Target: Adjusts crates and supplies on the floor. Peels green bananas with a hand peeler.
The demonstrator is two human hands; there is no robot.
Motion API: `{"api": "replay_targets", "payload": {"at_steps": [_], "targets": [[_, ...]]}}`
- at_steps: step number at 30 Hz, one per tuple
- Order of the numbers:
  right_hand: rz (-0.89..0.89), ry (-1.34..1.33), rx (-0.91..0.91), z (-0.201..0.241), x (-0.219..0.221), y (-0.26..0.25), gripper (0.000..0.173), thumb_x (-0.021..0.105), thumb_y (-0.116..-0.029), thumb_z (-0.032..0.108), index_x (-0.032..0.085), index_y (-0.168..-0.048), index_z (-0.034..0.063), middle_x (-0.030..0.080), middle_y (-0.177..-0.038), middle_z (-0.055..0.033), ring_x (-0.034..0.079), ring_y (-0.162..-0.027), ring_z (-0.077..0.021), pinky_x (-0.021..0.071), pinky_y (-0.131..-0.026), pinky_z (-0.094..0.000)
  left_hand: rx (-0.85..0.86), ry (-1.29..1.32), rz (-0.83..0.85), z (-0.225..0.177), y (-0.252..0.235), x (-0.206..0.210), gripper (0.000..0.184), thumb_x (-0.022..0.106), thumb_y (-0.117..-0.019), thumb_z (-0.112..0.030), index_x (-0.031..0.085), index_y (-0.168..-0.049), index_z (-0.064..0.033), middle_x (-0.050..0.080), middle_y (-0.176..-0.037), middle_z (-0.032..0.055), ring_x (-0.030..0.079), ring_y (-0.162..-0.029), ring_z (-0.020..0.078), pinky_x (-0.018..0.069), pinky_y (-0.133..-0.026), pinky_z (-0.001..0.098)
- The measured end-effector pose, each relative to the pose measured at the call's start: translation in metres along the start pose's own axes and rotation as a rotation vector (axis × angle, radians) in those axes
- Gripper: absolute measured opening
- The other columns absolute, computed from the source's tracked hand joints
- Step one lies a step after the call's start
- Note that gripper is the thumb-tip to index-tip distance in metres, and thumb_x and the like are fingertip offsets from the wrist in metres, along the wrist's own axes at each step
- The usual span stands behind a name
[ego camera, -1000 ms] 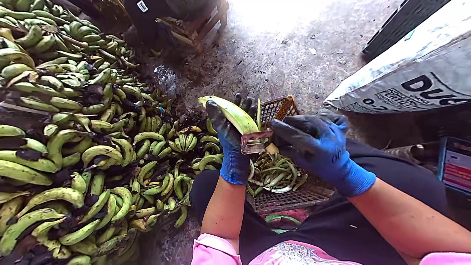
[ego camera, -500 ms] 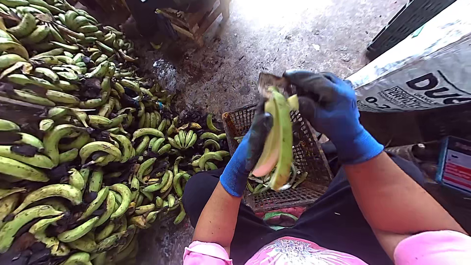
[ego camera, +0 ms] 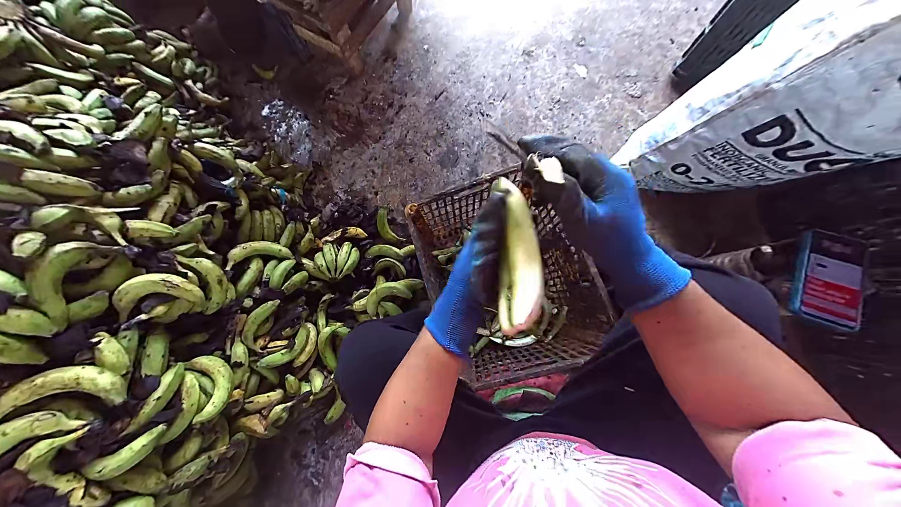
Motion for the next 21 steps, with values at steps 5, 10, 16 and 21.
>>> {"api": "replay_targets", "payload": {"at_steps": [5, 10, 16, 21], "targets": [[0.545, 0.491, 0.480, -0.053, 0.010, 0.045, 0.029, 0.059, -0.1018, 0.030, 0.072, -0.109, 0.0051, 0.071, -0.100, -0.0171, 0.068, -0.096, -0.0340, 0.0523, -0.086, -0.0595, 0.242, 0.123, -0.018, -0.069, 0.032, -0.038, 0.049, 0.049, -0.1010, -0.058, 0.052, -0.142, -0.0304, 0.064, -0.129, -0.0021, 0.068, -0.095, 0.0101, 0.0594, -0.070, 0.0265], [1.235, 0.645, 0.692, -0.099, 0.032, 0.110, 0.031, 0.065, -0.0985, 0.045, 0.077, -0.104, 0.0172, 0.073, -0.098, -0.0124, 0.068, -0.096, -0.0340, 0.0486, -0.086, -0.0635, 0.383, 0.237, -0.157, -0.083, 0.034, -0.058, 0.055, 0.040, -0.1020, -0.062, 0.054, -0.139, -0.0248, 0.066, -0.128, -0.0008, 0.067, -0.112, 0.0132, 0.0599, -0.088, 0.0327], [0.156, 0.277, 0.157, -0.010, -0.006, 0.018, 0.042, 0.050, -0.1055, 0.041, 0.064, -0.138, 0.0189, 0.068, -0.132, -0.0051, 0.067, -0.116, -0.0191, 0.0533, -0.099, -0.0504, 0.383, 0.245, -0.107, -0.078, 0.016, -0.042, 0.067, 0.024, -0.1040, -0.065, 0.052, -0.140, -0.0155, 0.061, -0.138, 0.0093, 0.063, -0.123, 0.0237, 0.0571, -0.096, 0.0401], [0.016, 0.456, -0.311, 0.045, 0.040, 0.050, 0.051, 0.070, -0.0934, 0.040, 0.062, -0.141, 0.0253, 0.070, -0.122, -0.0154, 0.068, -0.108, -0.0320, 0.0509, -0.088, -0.0565, 0.467, 0.133, -0.153, -0.082, 0.029, -0.038, 0.060, 0.021, -0.1064, -0.060, 0.052, -0.140, -0.0219, 0.062, -0.132, -0.0006, 0.062, -0.119, 0.0107, 0.0539, -0.097, 0.0314]]}}
Point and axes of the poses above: each hand's wrist, its own y-axis away from the middle knuckle, its own x-axis out of the palm, z = x × y, the point moved 9 cm from there along -y, towards the middle knuckle
